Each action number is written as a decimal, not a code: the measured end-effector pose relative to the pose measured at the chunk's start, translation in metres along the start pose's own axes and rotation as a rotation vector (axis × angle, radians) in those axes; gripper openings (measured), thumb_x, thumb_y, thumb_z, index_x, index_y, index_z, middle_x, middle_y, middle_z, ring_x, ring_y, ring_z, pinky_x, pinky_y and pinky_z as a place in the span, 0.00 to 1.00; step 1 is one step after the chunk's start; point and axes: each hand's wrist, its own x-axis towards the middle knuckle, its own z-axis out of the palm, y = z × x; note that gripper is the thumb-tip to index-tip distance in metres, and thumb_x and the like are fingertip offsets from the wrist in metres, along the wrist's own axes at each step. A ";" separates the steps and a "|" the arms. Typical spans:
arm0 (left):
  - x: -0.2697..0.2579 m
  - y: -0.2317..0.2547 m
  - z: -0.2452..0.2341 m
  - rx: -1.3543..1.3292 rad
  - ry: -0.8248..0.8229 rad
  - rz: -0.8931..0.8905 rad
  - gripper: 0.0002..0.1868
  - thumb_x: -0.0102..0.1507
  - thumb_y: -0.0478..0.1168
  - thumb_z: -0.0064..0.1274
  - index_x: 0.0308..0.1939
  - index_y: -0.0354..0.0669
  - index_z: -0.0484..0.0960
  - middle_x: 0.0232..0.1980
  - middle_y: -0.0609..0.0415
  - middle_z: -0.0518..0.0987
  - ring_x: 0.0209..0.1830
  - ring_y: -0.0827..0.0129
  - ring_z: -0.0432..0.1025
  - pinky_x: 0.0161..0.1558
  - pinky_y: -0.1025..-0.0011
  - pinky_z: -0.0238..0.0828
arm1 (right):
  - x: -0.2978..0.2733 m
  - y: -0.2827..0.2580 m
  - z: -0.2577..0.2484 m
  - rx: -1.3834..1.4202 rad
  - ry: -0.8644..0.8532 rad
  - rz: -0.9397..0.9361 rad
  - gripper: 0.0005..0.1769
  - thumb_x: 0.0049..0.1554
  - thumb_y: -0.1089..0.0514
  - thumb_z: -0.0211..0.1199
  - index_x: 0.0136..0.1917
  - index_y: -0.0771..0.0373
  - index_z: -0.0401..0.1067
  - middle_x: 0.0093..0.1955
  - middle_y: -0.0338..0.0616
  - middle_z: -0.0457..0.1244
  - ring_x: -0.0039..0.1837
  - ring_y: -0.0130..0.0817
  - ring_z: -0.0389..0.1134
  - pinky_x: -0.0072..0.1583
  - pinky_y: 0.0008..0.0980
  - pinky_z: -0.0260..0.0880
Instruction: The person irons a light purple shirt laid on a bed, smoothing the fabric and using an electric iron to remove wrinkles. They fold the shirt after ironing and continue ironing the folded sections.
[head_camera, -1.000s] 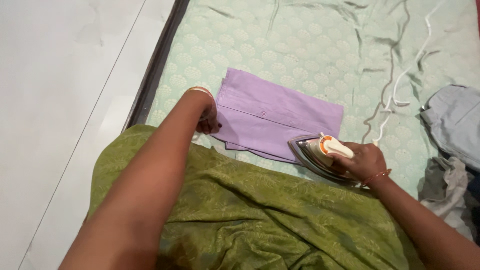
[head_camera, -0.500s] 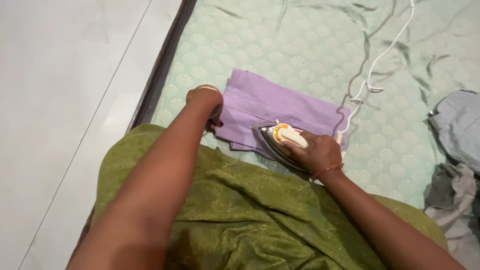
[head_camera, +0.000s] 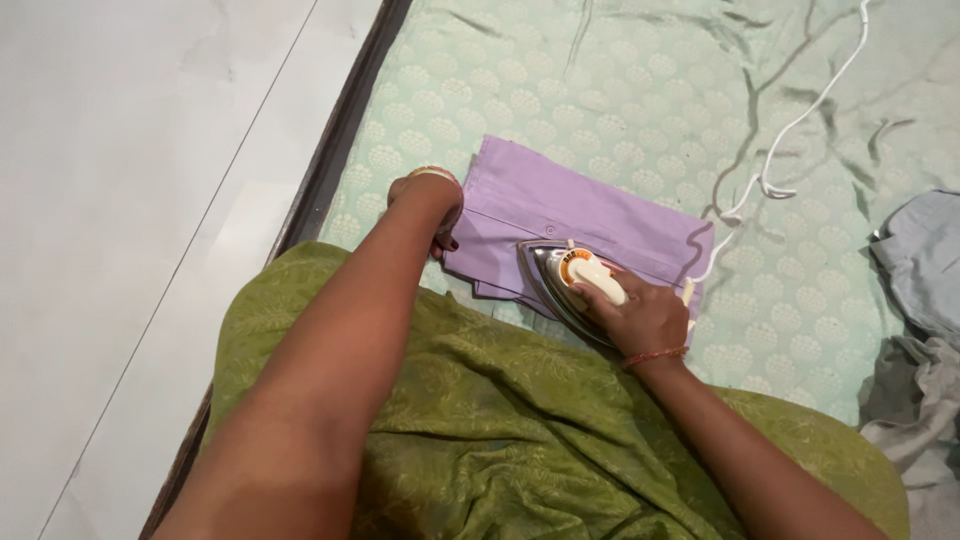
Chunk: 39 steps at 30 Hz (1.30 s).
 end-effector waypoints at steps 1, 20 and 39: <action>-0.001 -0.001 0.000 -0.002 0.004 -0.004 0.13 0.64 0.52 0.62 0.37 0.49 0.90 0.41 0.61 0.87 0.38 0.71 0.79 0.44 0.70 0.74 | -0.001 0.000 0.001 0.000 0.006 0.010 0.38 0.46 0.21 0.64 0.54 0.52 0.82 0.30 0.50 0.70 0.32 0.43 0.72 0.38 0.41 0.72; 0.051 -0.010 -0.002 -0.288 -0.452 0.120 0.10 0.63 0.48 0.64 0.43 0.49 0.90 0.46 0.60 0.87 0.44 0.72 0.80 0.48 0.69 0.78 | -0.001 -0.007 0.013 -0.217 0.038 -0.121 0.36 0.53 0.21 0.62 0.54 0.51 0.82 0.32 0.46 0.70 0.32 0.42 0.71 0.36 0.40 0.70; 0.007 -0.001 -0.001 -0.042 -0.059 -0.010 0.05 0.62 0.41 0.63 0.39 0.48 0.92 0.42 0.59 0.89 0.42 0.71 0.82 0.45 0.68 0.77 | 0.000 -0.030 0.012 -0.020 0.020 -0.044 0.38 0.49 0.22 0.63 0.54 0.54 0.82 0.31 0.52 0.69 0.32 0.46 0.71 0.35 0.43 0.69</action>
